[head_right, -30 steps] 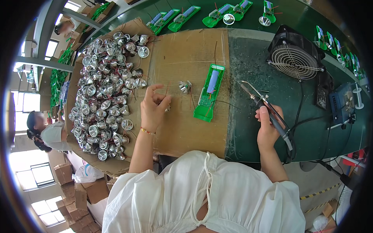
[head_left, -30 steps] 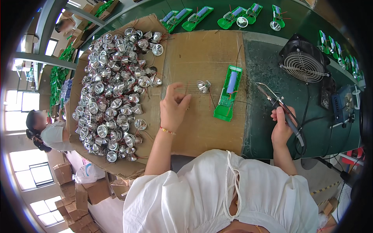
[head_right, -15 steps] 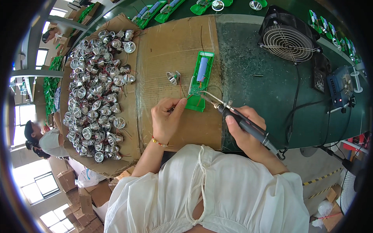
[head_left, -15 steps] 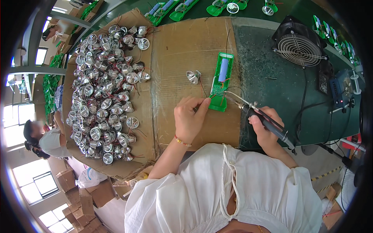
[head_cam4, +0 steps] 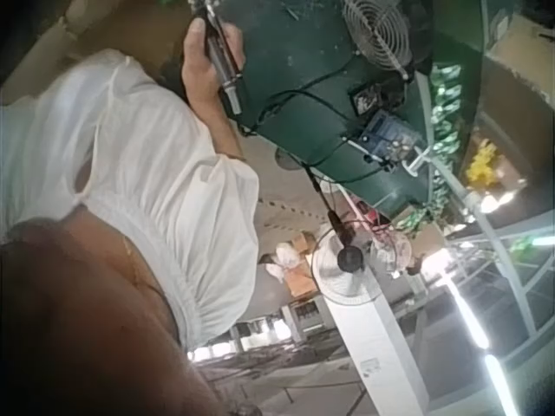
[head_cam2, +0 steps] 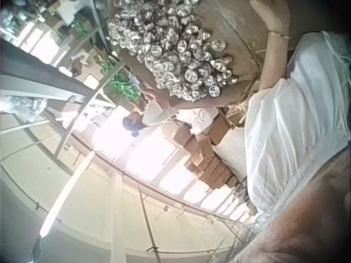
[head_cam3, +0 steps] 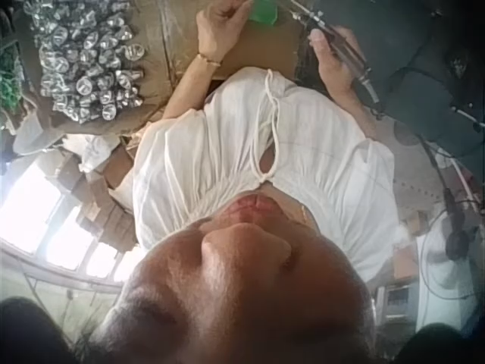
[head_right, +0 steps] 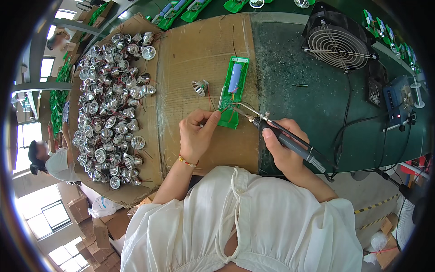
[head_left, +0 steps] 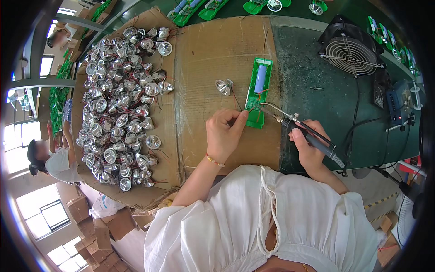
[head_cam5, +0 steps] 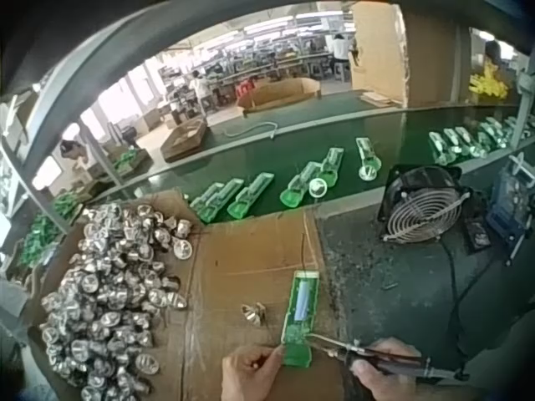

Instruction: Soldering components and wires to circuit boards within plastic housings at an assembly station.

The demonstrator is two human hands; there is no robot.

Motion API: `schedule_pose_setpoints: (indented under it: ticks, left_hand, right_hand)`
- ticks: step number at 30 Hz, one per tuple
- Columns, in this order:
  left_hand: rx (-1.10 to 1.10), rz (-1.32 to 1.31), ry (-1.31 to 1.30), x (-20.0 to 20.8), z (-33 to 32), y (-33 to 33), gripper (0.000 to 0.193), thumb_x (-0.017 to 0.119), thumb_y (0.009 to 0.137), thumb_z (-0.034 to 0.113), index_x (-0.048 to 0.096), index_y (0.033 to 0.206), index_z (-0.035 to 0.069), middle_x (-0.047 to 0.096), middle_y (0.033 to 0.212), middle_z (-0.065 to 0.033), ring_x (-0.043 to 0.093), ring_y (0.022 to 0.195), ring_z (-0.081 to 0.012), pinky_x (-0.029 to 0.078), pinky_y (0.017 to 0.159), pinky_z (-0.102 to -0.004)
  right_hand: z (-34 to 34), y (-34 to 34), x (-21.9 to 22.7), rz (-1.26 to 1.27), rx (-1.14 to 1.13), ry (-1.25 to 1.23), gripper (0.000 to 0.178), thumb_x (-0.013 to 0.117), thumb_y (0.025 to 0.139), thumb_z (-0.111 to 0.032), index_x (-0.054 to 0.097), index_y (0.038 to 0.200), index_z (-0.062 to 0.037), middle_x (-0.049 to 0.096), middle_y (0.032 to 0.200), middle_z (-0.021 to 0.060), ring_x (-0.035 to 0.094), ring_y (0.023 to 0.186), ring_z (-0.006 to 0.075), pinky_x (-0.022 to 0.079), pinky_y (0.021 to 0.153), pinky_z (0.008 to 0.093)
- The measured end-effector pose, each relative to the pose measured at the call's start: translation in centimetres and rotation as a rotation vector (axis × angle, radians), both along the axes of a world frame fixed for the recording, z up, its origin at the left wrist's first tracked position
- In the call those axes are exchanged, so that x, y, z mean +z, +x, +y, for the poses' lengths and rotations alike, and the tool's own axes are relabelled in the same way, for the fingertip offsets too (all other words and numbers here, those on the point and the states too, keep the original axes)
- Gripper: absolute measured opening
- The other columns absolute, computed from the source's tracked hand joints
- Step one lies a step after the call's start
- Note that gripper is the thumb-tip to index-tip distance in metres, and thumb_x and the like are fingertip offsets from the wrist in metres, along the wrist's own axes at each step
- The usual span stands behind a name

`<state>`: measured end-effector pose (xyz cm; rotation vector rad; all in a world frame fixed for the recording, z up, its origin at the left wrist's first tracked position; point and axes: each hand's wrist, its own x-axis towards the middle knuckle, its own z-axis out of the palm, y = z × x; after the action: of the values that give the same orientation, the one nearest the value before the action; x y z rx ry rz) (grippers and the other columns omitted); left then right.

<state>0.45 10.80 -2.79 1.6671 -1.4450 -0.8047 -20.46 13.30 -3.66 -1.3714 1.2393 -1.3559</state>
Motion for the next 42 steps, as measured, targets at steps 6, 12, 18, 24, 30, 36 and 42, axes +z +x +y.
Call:
schedule_pose_setpoints:
  ticks: [6,12,18,24,30,36,42]
  left_hand:
    - [-0.004,0.008,0.019,0.1,0.0,0.0,0.017,0.067,0.077,0.013,0.063,0.068,0.0,0.056,0.059,-0.0092,0.051,0.052,-0.0187,0.04,0.05,-0.0305]
    - [-0.002,0.011,0.008,0.2,-0.1,0.0,0.017,0.067,0.078,0.013,0.064,0.068,-0.001,0.056,0.058,-0.0095,0.051,0.049,-0.017,0.039,0.047,-0.0288]
    - [-0.02,-0.003,0.012,0.2,-0.2,-0.1,0.018,0.067,0.078,0.014,0.063,0.068,-0.001,0.056,0.058,-0.0096,0.051,0.049,-0.0172,0.039,0.047,-0.029]
    - [-0.049,-0.016,-0.022,0.1,-0.1,0.4,0.016,0.068,0.077,0.013,0.064,0.069,0.0,0.056,0.061,-0.0088,0.052,0.053,-0.0185,0.04,0.05,-0.0305]
    - [-0.156,-0.109,-0.062,0.1,-0.3,0.2,0.017,0.068,0.079,0.016,0.064,0.077,-0.001,0.056,0.076,-0.0061,0.053,0.062,-0.0137,0.042,0.057,-0.0251]
    - [-0.06,-0.09,-0.041,0.0,-0.7,-0.2,0.018,0.066,0.079,0.014,0.061,0.069,0.0,0.053,0.067,-0.0091,0.053,0.056,-0.02,0.041,0.051,-0.0311]
    - [-0.07,-0.102,-0.016,0.2,-0.9,-0.2,0.02,0.066,0.078,0.015,0.06,0.067,0.0,0.053,0.065,-0.0098,0.052,0.054,-0.0205,0.04,0.05,-0.0319]
  right_hand:
    - [-0.2,0.2,0.4,0.048,0.036,0.015,0.015,0.066,0.08,-0.009,0.056,0.086,0.0014,0.059,0.065,0.0037,0.053,0.055,0.0067,0.042,0.051,0.0212]
    - [0.2,0.0,0.2,0.074,0.042,0.015,0.016,0.065,0.081,-0.009,0.056,0.087,0.0023,0.06,0.066,0.0056,0.054,0.056,0.0077,0.043,0.051,0.0218]
    - [0.2,-0.2,0.0,-0.036,0.005,0.005,0.016,0.064,0.082,-0.009,0.055,0.089,0.0037,0.062,0.069,0.0083,0.059,0.06,0.0102,0.045,0.052,0.0212]
    - [0.4,0.0,0.1,-0.076,-0.009,0.056,0.017,0.064,0.082,-0.009,0.055,0.089,0.0038,0.062,0.071,0.0083,0.059,0.061,0.0101,0.045,0.053,0.0211]
    - [0.4,0.1,-0.2,-0.085,-0.024,0.025,0.017,0.064,0.082,-0.008,0.056,0.09,0.004,0.062,0.071,0.0082,0.059,0.061,0.01,0.045,0.054,0.0211]
    - [0.1,0.9,-0.7,-0.14,-0.024,0.089,0.017,0.064,0.082,-0.009,0.056,0.09,0.0033,0.063,0.072,0.0083,0.059,0.061,0.0098,0.046,0.055,0.0216]
    - [-0.1,1.2,-0.4,-0.136,0.01,0.13,0.012,0.06,0.084,-0.007,0.054,0.091,0.0021,0.06,0.072,0.0083,0.057,0.062,0.0106,0.048,0.057,0.0226]
